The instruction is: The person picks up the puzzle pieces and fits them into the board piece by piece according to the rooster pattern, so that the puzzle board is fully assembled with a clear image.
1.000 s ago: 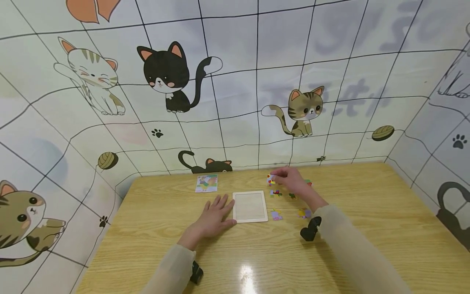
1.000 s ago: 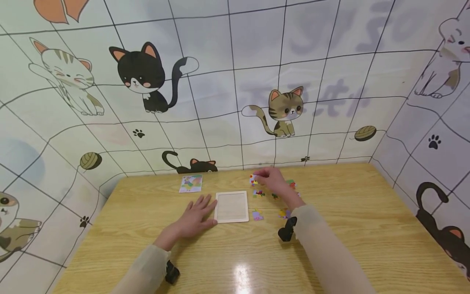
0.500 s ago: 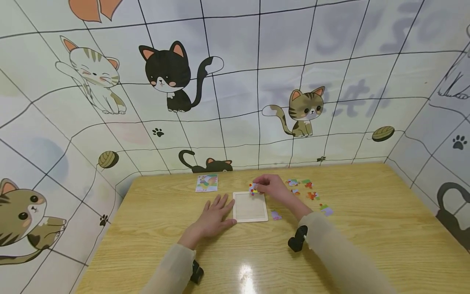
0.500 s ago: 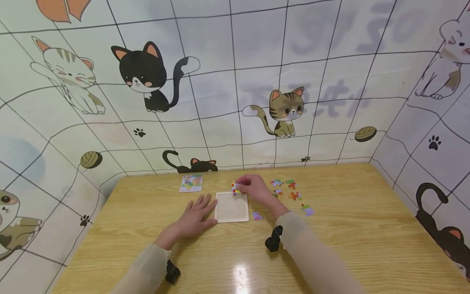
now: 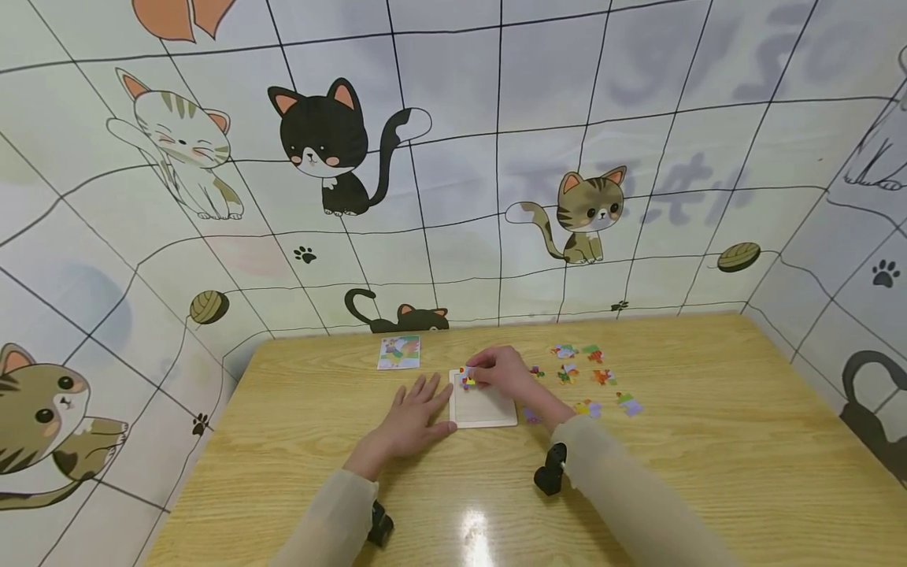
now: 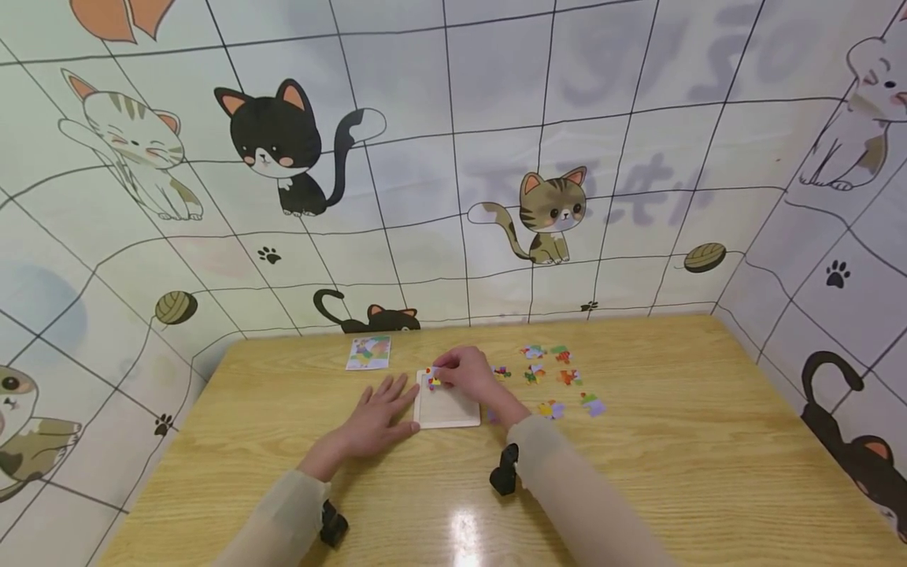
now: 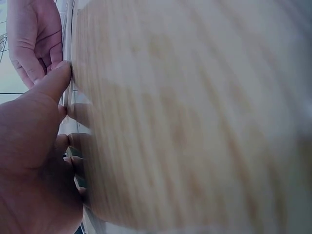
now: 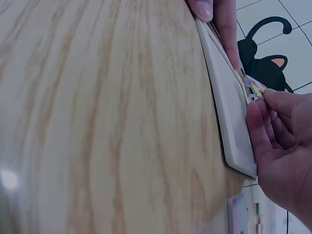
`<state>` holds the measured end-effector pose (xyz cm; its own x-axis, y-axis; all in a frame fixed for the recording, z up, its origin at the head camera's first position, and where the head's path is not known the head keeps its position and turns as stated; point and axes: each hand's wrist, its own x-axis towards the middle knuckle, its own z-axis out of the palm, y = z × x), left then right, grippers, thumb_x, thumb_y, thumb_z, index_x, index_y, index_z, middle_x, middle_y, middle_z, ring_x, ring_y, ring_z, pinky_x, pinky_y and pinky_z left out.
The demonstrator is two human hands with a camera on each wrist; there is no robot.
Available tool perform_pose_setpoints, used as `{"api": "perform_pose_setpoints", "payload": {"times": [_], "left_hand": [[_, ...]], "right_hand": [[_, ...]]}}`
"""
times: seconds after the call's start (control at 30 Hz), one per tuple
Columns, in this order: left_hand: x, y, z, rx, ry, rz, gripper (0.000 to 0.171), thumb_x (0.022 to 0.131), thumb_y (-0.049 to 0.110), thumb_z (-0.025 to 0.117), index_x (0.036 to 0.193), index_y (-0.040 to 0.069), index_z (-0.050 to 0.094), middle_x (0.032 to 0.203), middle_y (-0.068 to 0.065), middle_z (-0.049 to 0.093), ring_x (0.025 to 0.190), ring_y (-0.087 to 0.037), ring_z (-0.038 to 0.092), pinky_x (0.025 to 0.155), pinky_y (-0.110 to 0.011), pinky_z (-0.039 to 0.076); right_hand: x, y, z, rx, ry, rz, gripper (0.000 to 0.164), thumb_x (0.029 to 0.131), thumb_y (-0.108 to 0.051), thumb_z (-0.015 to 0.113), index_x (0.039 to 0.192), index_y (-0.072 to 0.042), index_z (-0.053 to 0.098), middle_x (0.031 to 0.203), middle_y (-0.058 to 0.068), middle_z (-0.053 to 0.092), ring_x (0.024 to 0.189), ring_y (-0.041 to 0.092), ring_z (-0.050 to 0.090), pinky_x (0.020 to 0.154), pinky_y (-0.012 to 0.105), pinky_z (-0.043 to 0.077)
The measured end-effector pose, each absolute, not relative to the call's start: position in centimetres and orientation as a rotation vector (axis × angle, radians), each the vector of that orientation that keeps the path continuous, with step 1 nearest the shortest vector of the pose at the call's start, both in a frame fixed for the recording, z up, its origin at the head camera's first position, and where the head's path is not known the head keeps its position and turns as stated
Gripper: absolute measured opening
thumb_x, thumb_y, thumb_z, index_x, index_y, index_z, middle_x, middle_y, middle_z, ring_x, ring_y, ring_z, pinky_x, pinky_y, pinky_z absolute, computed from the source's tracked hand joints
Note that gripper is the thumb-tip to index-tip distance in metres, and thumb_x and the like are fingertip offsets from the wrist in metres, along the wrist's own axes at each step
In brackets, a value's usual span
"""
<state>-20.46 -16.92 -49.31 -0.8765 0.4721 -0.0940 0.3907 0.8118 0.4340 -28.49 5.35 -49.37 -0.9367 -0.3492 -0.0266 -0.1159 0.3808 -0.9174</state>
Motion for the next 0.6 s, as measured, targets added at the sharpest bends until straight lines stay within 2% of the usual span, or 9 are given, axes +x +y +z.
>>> {"api": "perform_pose_setpoints", "payload": {"times": [0.23, 0.47, 0.6], "left_hand": [[-20.4, -16.9, -49.0, 0.689, 2.801, 0.636, 0.068, 0.104, 0.040, 0.058, 0.159, 0.006, 0.037, 0.166, -0.024, 0.020, 0.153, -0.047, 0.012, 0.116, -0.071, 0.008], [-20.5, -17.0, -49.3, 0.699, 2.800, 0.629, 0.069, 0.104, 0.041, 0.058, 0.160, 0.006, 0.036, 0.167, -0.024, 0.019, 0.153, -0.048, 0.011, 0.116, -0.071, 0.007], [-20.5, -16.9, -49.2, 0.679, 2.800, 0.621, 0.068, 0.104, 0.042, 0.058, 0.159, 0.008, 0.037, 0.167, -0.022, 0.020, 0.153, -0.046, 0.011, 0.117, -0.070, 0.007]], "right_hand": [[-28.6, 4.6, -49.4, -0.441, 2.526, -1.493, 0.014, 0.094, -0.006, 0.072, 0.105, 0.000, 0.077, 0.087, 0.003, 0.074, 0.069, 0.014, 0.067, 0.068, 0.030, 0.056], [-28.3, 3.9, -49.6, -0.434, 2.639, -1.365, 0.012, 0.093, -0.006, 0.072, 0.104, -0.004, 0.077, 0.090, 0.002, 0.072, 0.082, 0.015, 0.063, 0.077, 0.033, 0.054], [-28.1, 3.7, -49.8, -0.465, 2.675, -1.346, 0.011, 0.093, -0.004, 0.071, 0.103, -0.002, 0.075, 0.089, 0.003, 0.069, 0.083, 0.017, 0.061, 0.077, 0.034, 0.053]]}}
